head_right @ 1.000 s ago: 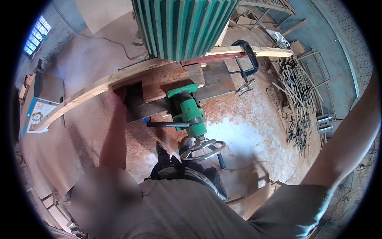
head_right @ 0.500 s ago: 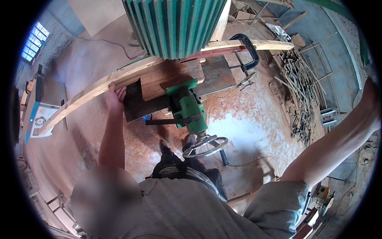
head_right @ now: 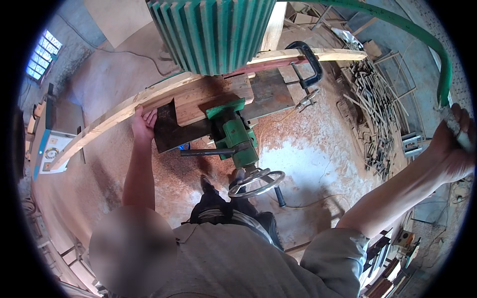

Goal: The person picks up wooden planks and uses a green spindle moulder to shape their edges. They repeatedly feed planks through the machine, then stack the finished pieces on a nearby table.

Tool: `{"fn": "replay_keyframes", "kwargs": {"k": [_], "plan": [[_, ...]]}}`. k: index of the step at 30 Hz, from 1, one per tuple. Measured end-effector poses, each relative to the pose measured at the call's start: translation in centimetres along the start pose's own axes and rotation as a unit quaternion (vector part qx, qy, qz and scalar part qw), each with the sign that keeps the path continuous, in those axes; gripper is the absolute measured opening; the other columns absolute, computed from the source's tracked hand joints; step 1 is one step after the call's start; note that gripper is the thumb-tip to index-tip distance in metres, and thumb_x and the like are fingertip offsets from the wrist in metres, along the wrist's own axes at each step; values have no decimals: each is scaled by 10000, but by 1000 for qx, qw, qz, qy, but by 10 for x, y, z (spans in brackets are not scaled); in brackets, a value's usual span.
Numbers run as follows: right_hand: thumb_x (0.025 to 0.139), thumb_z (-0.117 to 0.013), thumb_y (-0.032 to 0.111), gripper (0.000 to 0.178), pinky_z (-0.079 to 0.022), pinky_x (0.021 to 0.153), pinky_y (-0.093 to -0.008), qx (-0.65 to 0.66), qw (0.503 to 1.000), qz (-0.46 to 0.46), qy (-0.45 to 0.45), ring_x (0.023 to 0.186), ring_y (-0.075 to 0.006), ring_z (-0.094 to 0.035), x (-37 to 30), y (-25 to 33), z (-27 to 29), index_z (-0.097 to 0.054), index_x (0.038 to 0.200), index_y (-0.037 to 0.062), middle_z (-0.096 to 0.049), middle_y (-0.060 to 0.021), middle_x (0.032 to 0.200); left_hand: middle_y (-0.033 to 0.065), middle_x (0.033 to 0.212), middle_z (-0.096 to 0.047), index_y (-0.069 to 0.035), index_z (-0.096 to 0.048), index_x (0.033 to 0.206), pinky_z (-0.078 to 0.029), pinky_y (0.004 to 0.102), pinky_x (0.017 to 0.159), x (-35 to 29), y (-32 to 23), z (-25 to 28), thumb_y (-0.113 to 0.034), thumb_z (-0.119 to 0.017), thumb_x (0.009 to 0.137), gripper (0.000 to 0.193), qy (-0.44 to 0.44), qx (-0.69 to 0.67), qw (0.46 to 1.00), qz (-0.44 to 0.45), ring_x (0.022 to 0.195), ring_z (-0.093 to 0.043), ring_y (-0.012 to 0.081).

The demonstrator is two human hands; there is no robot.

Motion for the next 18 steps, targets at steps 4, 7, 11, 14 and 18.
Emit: {"fn": "replay_keyframes", "kwargs": {"k": [4, 7, 11, 14, 18], "plan": [[753, -715, 453, 332, -372, 491, -276, 10, 999, 4, -47, 518, -129, -451, -22, 1, 8, -525, 728, 183, -427, 56, 556, 92, 982, -670, -91, -505, 1142, -468, 336, 871, 3, 1, 2, -379, -582, 855, 414, 21, -7, 1000, 21, 943, -645, 231], [758, -705, 463, 346, -362, 477, -271, 18, 999, 6, -33, 521, -127, -452, -29, 0, 19, -527, 718, 169, -431, 61, 555, 93, 964, -678, -89, -512, 1121, -465, 331, 880, 2, 0, 2, -366, -593, 847, 398, 13, -10, 999, 30, 944, -648, 228], [751, -705, 447, 346, -415, 619, -329, 60, 997, -45, 6, 594, -167, -480, -43, 0, 35, -558, 732, 134, -495, 26, 640, 76, 963, -675, -88, -517, 1119, -463, 320, 855, 6, 2, 3, -404, -587, 843, 425, 18, -3, 999, 32, 940, -643, 219], [563, -814, 410, 391, -311, 676, -385, 53, 994, -40, -90, 641, -180, -367, -59, 3, 76, -550, 565, 122, -409, 18, 613, 76, 969, -673, -90, -511, 1129, -461, 324, 863, 3, 1, 2, -402, -589, 844, 430, 17, -2, 999, 35, 936, -643, 219], [584, -828, 359, 328, -297, 668, -373, 87, 989, -48, -106, 654, -184, -375, -88, -1, 79, -588, 611, 137, -371, 30, 620, 80, 980, -667, -83, -507, 1134, -457, 325, 877, 1, -1, 0, -399, -593, 847, 435, 10, -4, 1000, 26, 940, -639, 222]]}}
Point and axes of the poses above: each hand's wrist, its own x-axis towards the middle knuckle, its own z-axis out of the back of the hand, y = z × x, the point moved 9 cm from there along x, towards the middle knuckle
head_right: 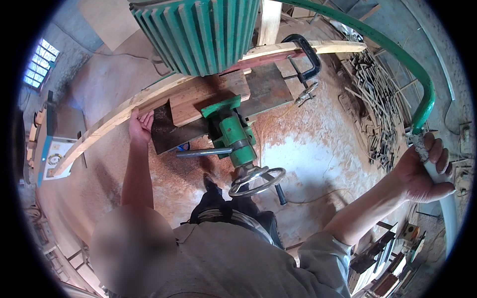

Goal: The person picks up wooden planks and uses a green spindle moulder to shape their edges. They repeatedly feed planks through the machine, then stack the finished pieces on a nearby table.

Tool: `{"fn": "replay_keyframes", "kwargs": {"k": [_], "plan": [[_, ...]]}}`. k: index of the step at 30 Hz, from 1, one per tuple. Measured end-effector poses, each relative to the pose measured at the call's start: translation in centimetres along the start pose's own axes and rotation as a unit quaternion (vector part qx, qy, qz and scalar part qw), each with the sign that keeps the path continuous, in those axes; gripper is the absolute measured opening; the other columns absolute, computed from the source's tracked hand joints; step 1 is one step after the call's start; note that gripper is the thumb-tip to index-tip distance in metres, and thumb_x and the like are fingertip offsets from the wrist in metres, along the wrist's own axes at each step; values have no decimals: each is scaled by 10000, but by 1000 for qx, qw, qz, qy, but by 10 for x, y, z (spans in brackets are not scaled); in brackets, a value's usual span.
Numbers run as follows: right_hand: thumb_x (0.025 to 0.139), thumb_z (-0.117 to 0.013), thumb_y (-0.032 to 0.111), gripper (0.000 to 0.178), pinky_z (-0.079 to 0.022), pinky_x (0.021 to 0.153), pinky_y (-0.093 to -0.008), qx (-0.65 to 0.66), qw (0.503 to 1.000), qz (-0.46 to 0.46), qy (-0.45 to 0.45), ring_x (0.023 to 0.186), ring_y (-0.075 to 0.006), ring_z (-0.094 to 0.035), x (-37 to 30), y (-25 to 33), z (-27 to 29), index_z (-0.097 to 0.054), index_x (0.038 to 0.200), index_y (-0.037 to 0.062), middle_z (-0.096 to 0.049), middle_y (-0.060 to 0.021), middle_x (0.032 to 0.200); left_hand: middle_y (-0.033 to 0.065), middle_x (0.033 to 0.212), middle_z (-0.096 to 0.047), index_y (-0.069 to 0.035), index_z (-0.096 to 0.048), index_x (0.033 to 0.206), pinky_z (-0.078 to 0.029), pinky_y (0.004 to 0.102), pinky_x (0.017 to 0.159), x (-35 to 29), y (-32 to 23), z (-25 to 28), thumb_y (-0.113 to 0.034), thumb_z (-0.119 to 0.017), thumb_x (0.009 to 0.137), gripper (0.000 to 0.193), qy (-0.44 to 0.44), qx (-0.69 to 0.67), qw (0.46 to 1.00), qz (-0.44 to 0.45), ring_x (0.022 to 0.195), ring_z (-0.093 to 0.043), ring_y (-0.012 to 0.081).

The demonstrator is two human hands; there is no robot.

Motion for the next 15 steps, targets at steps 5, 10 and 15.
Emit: {"fn": "replay_keyframes", "kwargs": {"k": [5, 10, 15], "plan": [[632, -803, 368, 314, -300, 706, -385, 45, 999, -22, -2, 684, -188, -382, -27, -8, 19, -603, 662, 128, -364, 25, 636, 85, 981, -662, -80, -505, 1132, -452, 326, 893, -2, -1, 0, -397, -591, 852, 431, 5, 3, 1000, -4, 960, -630, 226], [624, -798, 358, 326, -320, 740, -396, 52, 998, -28, -24, 715, -199, -399, -59, -14, 32, -572, 692, 132, -390, 13, 652, 89, 961, -678, -81, -510, 1110, -472, 330, 886, -1, 0, -3, -370, -568, 874, 378, 10, 4, 1000, -1, 935, -653, 219], [642, -787, 393, 347, -342, 877, -454, 31, 997, -37, -57, 758, -221, -427, -93, -25, 60, -576, 727, 131, -449, 13, 682, 93, 954, -680, -78, -508, 1115, -475, 333, 886, -2, -1, 1, -367, -562, 877, 378, 3, 9, 1000, -1, 932, -653, 221]]}}
Point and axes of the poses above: each hand's wrist, its own x-axis towards the middle knuckle, its own z-axis out of the back of the hand, y = z × x, the point moved 9 cm from there along x, towards the middle knuckle
